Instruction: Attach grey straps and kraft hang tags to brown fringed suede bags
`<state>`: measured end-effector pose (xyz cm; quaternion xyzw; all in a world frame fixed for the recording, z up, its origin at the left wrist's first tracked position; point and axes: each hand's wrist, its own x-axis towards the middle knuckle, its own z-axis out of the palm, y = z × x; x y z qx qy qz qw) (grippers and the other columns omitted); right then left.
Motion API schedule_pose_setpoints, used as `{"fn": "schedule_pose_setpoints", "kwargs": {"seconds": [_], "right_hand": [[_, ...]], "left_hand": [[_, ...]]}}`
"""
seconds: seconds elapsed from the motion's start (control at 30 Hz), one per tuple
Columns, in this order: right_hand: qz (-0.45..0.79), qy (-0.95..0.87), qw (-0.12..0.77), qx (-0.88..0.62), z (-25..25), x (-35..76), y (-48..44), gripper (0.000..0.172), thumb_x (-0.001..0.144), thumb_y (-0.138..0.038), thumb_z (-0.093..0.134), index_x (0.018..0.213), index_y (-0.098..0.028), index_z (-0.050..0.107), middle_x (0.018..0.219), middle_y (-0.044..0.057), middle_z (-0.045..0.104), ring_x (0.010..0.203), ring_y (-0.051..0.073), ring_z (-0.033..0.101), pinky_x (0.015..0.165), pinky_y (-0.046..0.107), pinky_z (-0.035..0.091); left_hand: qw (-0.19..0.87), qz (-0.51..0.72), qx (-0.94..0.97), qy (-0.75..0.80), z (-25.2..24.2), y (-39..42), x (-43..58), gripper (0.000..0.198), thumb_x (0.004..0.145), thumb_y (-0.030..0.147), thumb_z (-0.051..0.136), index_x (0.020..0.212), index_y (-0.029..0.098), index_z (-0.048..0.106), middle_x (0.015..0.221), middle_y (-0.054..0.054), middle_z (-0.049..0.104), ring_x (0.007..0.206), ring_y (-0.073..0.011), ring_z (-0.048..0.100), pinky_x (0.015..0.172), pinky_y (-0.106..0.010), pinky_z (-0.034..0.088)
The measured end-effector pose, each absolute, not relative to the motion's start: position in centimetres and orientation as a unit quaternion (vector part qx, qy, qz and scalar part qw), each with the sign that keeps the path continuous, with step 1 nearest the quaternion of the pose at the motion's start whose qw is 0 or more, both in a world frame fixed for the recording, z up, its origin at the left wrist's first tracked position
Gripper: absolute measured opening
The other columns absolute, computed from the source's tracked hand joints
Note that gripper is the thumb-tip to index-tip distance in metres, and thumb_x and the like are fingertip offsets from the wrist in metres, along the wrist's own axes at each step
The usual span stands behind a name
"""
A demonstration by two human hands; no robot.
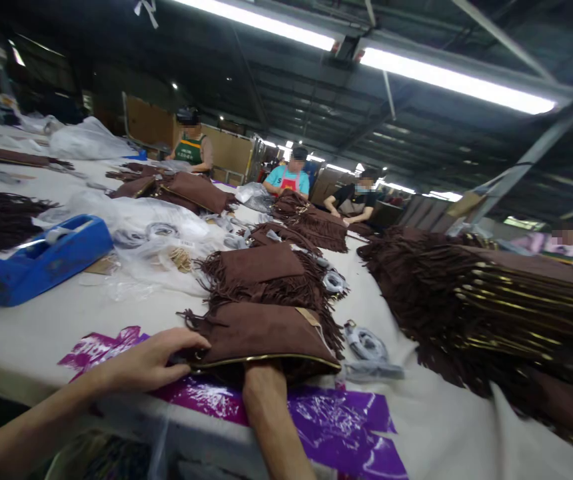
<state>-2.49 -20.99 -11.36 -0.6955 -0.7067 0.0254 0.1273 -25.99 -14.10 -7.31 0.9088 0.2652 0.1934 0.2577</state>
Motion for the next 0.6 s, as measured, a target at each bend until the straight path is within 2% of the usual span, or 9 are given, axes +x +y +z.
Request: {"fn": "schedule_pose_setpoints", "kwargs": {"seconds": [0.07, 0.13, 0.27, 0.4, 0.5, 0.6], "right_hand": [[0.023, -0.696, 0.100, -0.710, -10.6, -2.6, -22.9, 0.032, 0.084, -0.008, 0.046, 0.096, -0.018, 0.072, 0.089, 0.015, 0.072, 0.082, 0.029, 0.068, 0.073, 0.036, 0.051], [0.022, -0.713, 0.111, -0.692, -9.9, -1.8, -25.3, 0.029, 0.086, -0.011, 0.046, 0.096, -0.019, 0.071, 0.088, 0.013, 0.072, 0.084, 0.028, 0.068, 0.075, 0.036, 0.052], [0.030, -0.749, 0.254, -0.611, -9.2, 4.1, -29.3, 0.037, 0.091, -0.016, 0.042, 0.119, -0.025, 0.063, 0.109, 0.007, 0.071, 0.100, 0.020, 0.067, 0.086, 0.028, 0.053], [-0.035, -0.661, 0.330, -0.674, -9.3, 11.9, -29.3, 0.049, 0.083, -0.015, 0.041, 0.128, -0.020, 0.059, 0.127, 0.010, 0.063, 0.121, 0.024, 0.056, 0.106, 0.043, 0.042], [0.044, -0.629, 0.345, -0.695, -8.9, 14.4, -27.5, 0.051, 0.083, -0.022, 0.040, 0.130, -0.018, 0.058, 0.127, 0.010, 0.064, 0.121, 0.024, 0.056, 0.107, 0.045, 0.041], [0.118, -0.630, 0.294, -0.709, -7.8, 14.1, -26.6, 0.047, 0.088, -0.028, 0.039, 0.130, -0.018, 0.056, 0.121, 0.010, 0.067, 0.114, 0.022, 0.061, 0.101, 0.039, 0.045]], "left_hand": [[0.244, 0.190, 0.913, 0.266, -7.4, -13.7, -26.0, 0.039, 0.074, 0.013, 0.052, 0.111, 0.021, 0.061, 0.107, -0.004, 0.067, 0.099, -0.0192, 0.060, 0.089, -0.028, 0.043], [0.225, 0.183, 0.919, 0.266, -7.6, -13.2, -26.1, 0.033, 0.076, 0.013, 0.050, 0.106, 0.021, 0.063, 0.103, -0.004, 0.067, 0.096, -0.0192, 0.060, 0.087, -0.029, 0.044], [0.174, 0.186, 0.929, 0.269, -7.3, -13.0, -25.8, 0.028, 0.078, 0.009, 0.048, 0.099, 0.020, 0.063, 0.099, -0.005, 0.065, 0.092, -0.0200, 0.060, 0.083, -0.030, 0.045], [0.148, 0.252, 0.928, 0.229, -5.5, -15.7, -22.7, 0.029, 0.083, 0.008, 0.042, 0.100, 0.021, 0.061, 0.104, -0.007, 0.062, 0.096, -0.0189, 0.058, 0.085, -0.028, 0.046], [0.165, 0.245, 0.943, 0.155, -4.9, -18.7, -18.3, 0.026, 0.086, 0.010, 0.044, 0.102, 0.021, 0.061, 0.109, -0.006, 0.062, 0.098, -0.0175, 0.058, 0.088, -0.027, 0.047], [0.102, 0.224, 0.963, 0.109, -6.3, -19.7, -14.3, 0.018, 0.084, 0.014, 0.054, 0.098, 0.020, 0.063, 0.125, -0.007, 0.060, 0.117, -0.0240, 0.052, 0.104, -0.039, 0.038]]}}
